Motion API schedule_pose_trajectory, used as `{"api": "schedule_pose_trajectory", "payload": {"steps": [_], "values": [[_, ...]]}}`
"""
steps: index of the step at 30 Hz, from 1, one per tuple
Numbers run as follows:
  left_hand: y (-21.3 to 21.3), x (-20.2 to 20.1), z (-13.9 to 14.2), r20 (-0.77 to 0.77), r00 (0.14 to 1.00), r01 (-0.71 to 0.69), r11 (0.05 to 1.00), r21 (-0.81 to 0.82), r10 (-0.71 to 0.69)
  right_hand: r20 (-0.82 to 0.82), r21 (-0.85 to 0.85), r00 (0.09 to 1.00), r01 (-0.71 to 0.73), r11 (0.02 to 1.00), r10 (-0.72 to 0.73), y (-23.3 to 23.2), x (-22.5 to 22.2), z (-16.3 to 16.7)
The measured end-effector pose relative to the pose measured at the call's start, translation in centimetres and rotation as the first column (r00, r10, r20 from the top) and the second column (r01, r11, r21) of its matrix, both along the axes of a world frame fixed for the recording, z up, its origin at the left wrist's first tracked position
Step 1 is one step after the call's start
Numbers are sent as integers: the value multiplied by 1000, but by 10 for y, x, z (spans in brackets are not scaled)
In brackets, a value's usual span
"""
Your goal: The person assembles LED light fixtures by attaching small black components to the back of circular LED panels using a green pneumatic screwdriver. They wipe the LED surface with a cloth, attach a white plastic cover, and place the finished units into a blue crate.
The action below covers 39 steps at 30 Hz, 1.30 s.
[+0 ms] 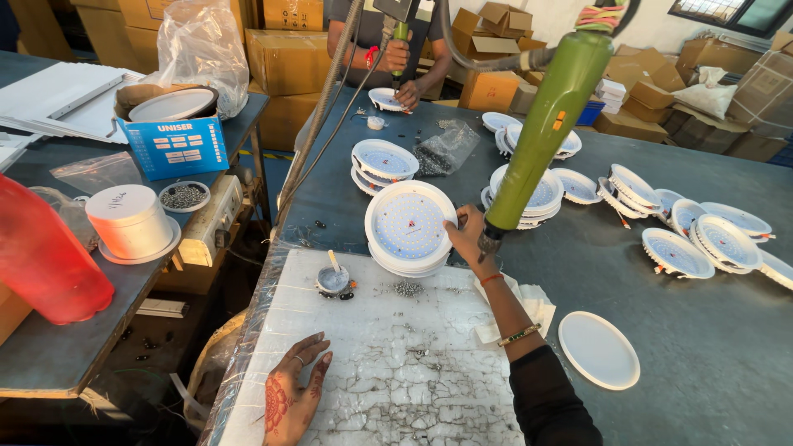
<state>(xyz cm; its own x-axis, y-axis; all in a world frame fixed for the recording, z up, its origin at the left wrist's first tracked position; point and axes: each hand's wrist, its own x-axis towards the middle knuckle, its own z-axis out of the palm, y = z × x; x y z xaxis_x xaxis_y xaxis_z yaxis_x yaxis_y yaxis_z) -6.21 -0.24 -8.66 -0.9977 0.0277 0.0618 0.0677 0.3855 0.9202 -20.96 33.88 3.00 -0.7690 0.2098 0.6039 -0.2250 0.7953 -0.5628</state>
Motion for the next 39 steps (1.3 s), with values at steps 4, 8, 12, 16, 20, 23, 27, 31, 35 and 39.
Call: {"api": "schedule_pose_trajectory", "payload": {"steps": [4, 8, 12, 16, 20, 23, 27, 31, 35, 39], "values": [[-1, 2, 5, -86, 996, 33, 999, 11, -32, -265, 66, 963, -25, 998, 41, 3, 1, -4], [3, 3, 10, -16, 1000, -25, 999, 37, 25, -75, -77, 997, -28, 997, 22, 13, 21, -5], [0, 5, 12, -186, 982, -23, 998, 56, 33, 42, -553, 933, -276, 786, 357, 20, 67, -15], [-1, 10, 14, -134, 991, 8, 987, 160, 14, 274, -632, 843, -204, 747, 462, 11, 126, -48], [15, 17, 17, -75, 994, 83, 988, 127, -73, 346, -571, 721, -346, 745, 600, -7, 170, -83], [28, 23, 18, -57, 995, 90, 995, 47, -87, 390, -198, 858, -276, 941, 334, 6, 180, -85], [30, 25, 15, -71, 994, 86, 995, 55, -82, -21, 571, 996, 82, 817, -85, 62, 172, -68], [28, 25, 11, -122, 990, 84, 995, 53, -77, 55, 591, 996, 24, 807, -69, 108, 149, -74], [26, 25, 8, -150, 987, 78, 988, 135, -57, 338, 456, 925, 1, 890, -174, 119, 133, -88], [24, 25, 7, -184, 982, 62, 983, 170, -30, 113, 507, 950, 197, 839, -292, 108, 152, -65]]}}
